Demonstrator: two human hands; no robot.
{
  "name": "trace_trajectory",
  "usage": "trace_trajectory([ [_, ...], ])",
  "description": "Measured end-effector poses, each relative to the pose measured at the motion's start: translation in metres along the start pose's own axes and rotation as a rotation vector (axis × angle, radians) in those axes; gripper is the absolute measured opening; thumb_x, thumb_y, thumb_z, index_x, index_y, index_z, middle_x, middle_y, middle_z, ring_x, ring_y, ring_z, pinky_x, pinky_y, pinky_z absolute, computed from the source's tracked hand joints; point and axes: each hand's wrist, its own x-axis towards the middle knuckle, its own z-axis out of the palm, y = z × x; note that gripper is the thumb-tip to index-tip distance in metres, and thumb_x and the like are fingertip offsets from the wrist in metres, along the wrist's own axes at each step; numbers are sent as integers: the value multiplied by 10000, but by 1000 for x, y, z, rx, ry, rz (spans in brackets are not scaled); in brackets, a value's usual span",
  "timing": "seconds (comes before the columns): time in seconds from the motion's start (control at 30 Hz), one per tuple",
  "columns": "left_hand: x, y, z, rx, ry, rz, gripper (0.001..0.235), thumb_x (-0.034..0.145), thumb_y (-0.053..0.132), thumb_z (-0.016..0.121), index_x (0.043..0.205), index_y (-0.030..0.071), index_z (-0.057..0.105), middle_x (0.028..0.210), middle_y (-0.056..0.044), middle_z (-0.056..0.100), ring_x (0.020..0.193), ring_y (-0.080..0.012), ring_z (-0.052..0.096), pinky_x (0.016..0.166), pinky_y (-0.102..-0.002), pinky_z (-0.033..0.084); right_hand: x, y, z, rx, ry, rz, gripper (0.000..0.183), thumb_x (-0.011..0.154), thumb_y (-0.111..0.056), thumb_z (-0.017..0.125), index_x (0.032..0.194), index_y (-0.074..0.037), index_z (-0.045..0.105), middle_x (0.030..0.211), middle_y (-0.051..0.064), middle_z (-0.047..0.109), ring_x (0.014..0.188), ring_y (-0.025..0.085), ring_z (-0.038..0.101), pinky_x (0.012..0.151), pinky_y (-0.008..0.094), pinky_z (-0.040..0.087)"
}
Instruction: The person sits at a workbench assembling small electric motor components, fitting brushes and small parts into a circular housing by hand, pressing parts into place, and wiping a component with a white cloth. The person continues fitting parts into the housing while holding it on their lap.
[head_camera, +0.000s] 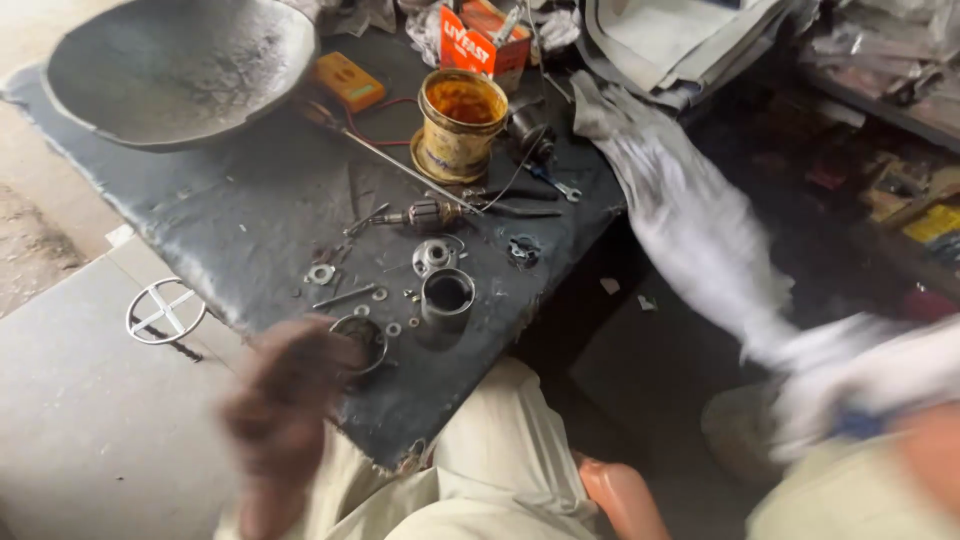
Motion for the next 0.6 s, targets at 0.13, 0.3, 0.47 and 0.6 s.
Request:
trace_trajectory([
  [0.13, -51, 27, 75, 388, -317, -44, 397, 816, -36, 773, 1201, 0, 685, 1069, -115, 766, 971, -175, 735, 838, -296, 580, -15, -175, 162, -7, -7, -149, 173, 1024, -214, 590, 1023, -64, 676, 995, 73, 692, 938, 217, 706, 849, 400, 591],
  [0.3, -83, -13, 100, 157, -320, -289, 373, 865, -34, 714, 1230, 6, 649, 970, -118, 778, 864, -145, 742, 763, -284, 599, 61, -311, 206, 903, 125, 346, 226, 916, -14, 687, 1139, 19, 693, 1123, 134, 710, 998, 220, 703, 845, 311, 592],
  [0.47, -89, -13, 99, 222, -298, -314, 286, 884, 4, 678, 1169, 28, 666, 974, -94, 806, 874, -134, 790, 742, -274, 618, 46, -304, 230, 968, 44, 601, 110, 926, -13, 694, 1024, 11, 739, 872, 51, 745, 765, 114, 693, 656, 260, 576],
  [0.6, -93, -11, 103, 359, -254, -249, 261, 873, 34, 708, 1133, 35, 690, 963, -85, 811, 849, -148, 806, 725, -279, 619, 40, -300, 245, 741, 73, 580, 114, 953, -84, 630, 961, 2, 705, 782, 28, 699, 692, 66, 642, 594, 242, 503],
])
